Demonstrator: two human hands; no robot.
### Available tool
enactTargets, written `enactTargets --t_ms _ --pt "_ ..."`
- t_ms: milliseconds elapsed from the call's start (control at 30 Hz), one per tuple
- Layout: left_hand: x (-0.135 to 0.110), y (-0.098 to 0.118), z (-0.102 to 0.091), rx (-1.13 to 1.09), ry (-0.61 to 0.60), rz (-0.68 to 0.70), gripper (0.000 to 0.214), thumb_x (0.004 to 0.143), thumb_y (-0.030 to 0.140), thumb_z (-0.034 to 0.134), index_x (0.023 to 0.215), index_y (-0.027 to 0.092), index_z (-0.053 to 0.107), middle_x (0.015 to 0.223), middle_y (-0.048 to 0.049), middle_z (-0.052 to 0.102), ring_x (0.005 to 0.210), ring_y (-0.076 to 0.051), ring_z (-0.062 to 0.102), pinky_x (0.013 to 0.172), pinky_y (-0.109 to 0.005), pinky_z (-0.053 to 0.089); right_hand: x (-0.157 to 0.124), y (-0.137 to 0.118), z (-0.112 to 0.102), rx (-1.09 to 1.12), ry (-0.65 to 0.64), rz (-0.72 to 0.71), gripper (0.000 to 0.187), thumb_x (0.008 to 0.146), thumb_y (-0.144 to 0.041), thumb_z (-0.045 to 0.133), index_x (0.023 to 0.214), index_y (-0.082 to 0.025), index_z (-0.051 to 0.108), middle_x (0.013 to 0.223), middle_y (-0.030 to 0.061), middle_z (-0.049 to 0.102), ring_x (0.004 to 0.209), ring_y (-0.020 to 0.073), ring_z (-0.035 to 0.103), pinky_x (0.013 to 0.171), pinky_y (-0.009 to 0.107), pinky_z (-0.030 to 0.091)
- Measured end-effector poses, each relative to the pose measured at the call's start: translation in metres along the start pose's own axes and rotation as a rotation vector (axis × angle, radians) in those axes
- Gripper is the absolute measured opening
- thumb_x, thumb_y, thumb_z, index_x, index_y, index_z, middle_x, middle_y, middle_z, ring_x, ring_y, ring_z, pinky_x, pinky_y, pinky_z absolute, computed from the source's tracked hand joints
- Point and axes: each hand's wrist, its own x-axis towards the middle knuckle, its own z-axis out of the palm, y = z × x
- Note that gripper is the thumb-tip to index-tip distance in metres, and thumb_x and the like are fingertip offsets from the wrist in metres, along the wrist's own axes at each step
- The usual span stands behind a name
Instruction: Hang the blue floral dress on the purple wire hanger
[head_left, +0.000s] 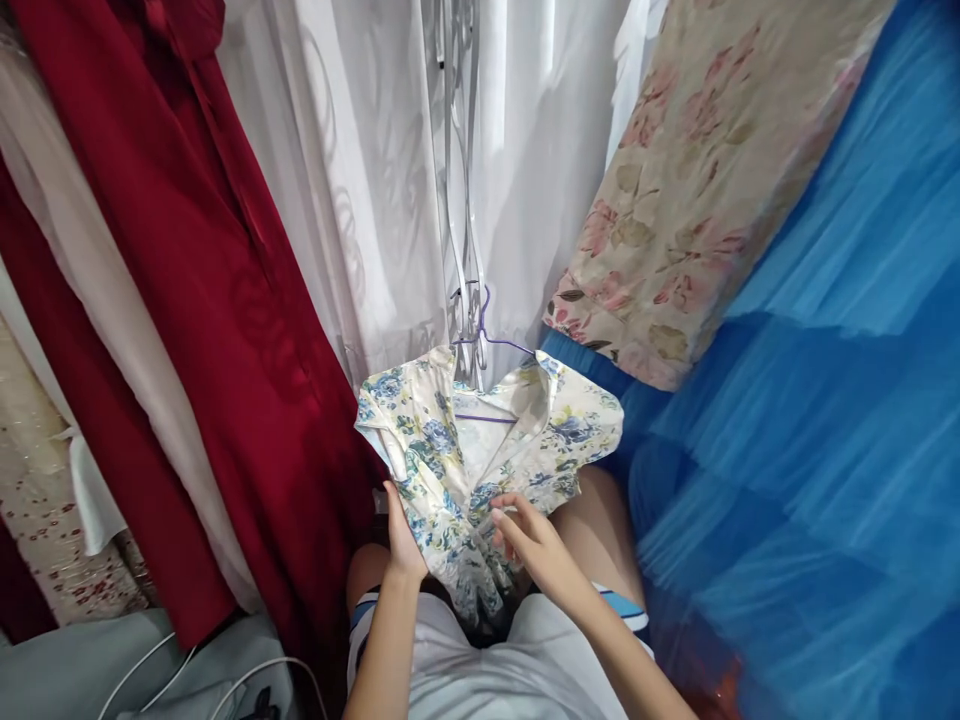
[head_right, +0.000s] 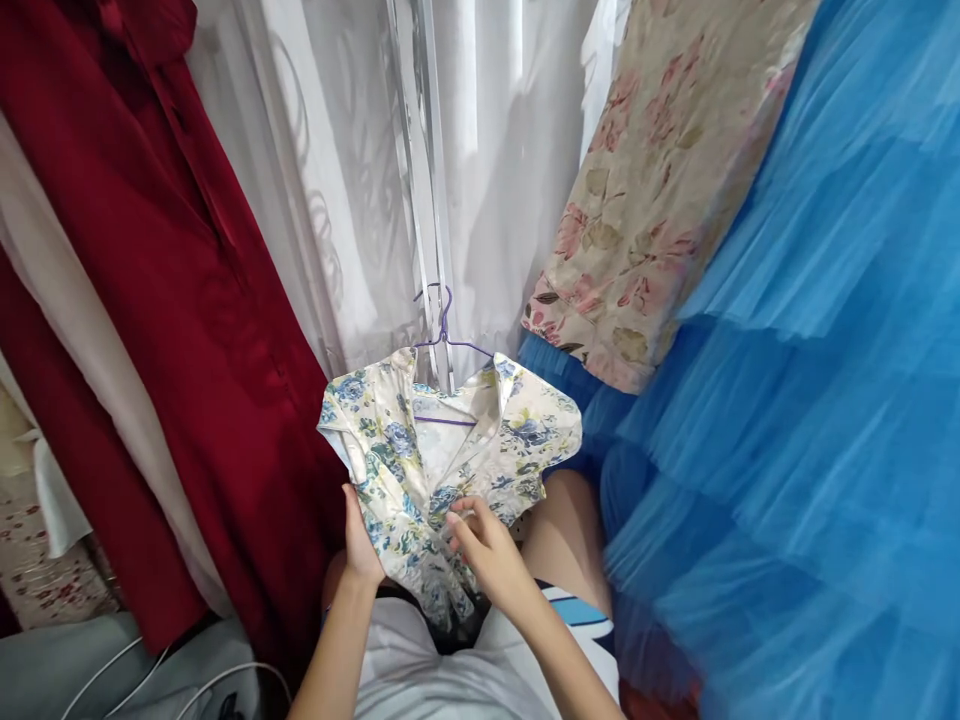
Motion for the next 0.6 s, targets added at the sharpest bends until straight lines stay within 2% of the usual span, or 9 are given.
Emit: enactTargets --t_ms 67,167,267,333,467,600 --pt "-0.003 -0.009 0.003 -0.107 0.047 0.076 0.076 0.079 0.073 0.054 0.144 0.035 0.045 0.134 -0.0096 0.061 0.129 -0.032 0.052 0.105 -0.052 0.044 0.017 0.0 0.007 -0.074 0.009 -0.051 0.03 0.088 -0.053 0.057 0.089 -0.024 0.05 0.065 -0.0014 0.062 0.056 0.0187 0.054 0.055 0.029 0.039" --pt "-0.007 -0.013 0.021 -0.158 0.116 0.199 0.079 0.074 0.056 0.073 0.144 0.03 0.047 0.143 -0.0078 0.055 0.134 -0.03 0.048 0.114 -0.044 0.037 0.03 0.007 0.01 -0.16 0.081 -0.11 0.035 0.09 -0.054 0.054 0.078 -0.023 0.044 0.059 -0.0014 0.058 0.056 0.0189 0.055 0.057 0.03 0.041" --pt "-0.013 -0.015 0.045 -0.149 0.143 0.256 0.065 0.083 0.048 0.068 0.14 0.021 0.052 0.145 -0.0098 0.052 0.138 -0.028 0.044 0.117 -0.041 0.031 0.03 0.017 0.001 -0.212 0.138 -0.115 0.037 0.092 -0.055 0.049 0.073 -0.023 0.045 0.055 -0.0009 0.056 0.053 0.0184 0.054 0.056 0.03 0.04" --pt "-0.018 -0.019 0.055 -0.146 0.131 0.263 0.06 0.086 0.046 0.066 0.138 0.02 0.054 0.145 -0.0099 0.052 0.138 -0.028 0.044 0.117 -0.038 0.031 0.027 0.02 -0.009 -0.205 0.163 -0.111 0.036 0.091 -0.055 0.05 0.075 -0.022 0.047 0.056 -0.0003 0.057 0.053 0.0187 0.053 0.056 0.03 0.04" --pt "-0.025 -0.029 0.055 -0.115 0.202 0.244 0.058 0.085 0.044 0.067 0.136 0.019 0.056 0.142 -0.0114 0.055 0.136 -0.027 0.046 0.115 -0.035 0.035 0.019 0.013 -0.022 -0.137 0.149 -0.128 0.035 0.089 -0.057 0.052 0.079 -0.023 0.051 0.063 0.0012 0.06 0.059 0.02 0.055 0.056 0.03 0.041" --pt "-0.026 -0.031 0.049 -0.101 0.274 0.182 0.056 0.082 0.042 0.069 0.13 0.015 0.059 0.136 -0.0145 0.06 0.129 -0.029 0.053 0.109 -0.037 0.041 0.016 0.005 -0.018 -0.114 0.134 -0.136 0.043 0.093 -0.058 0.047 0.072 -0.022 0.054 0.064 0.003 0.061 0.06 0.0189 0.053 0.059 0.03 0.042"
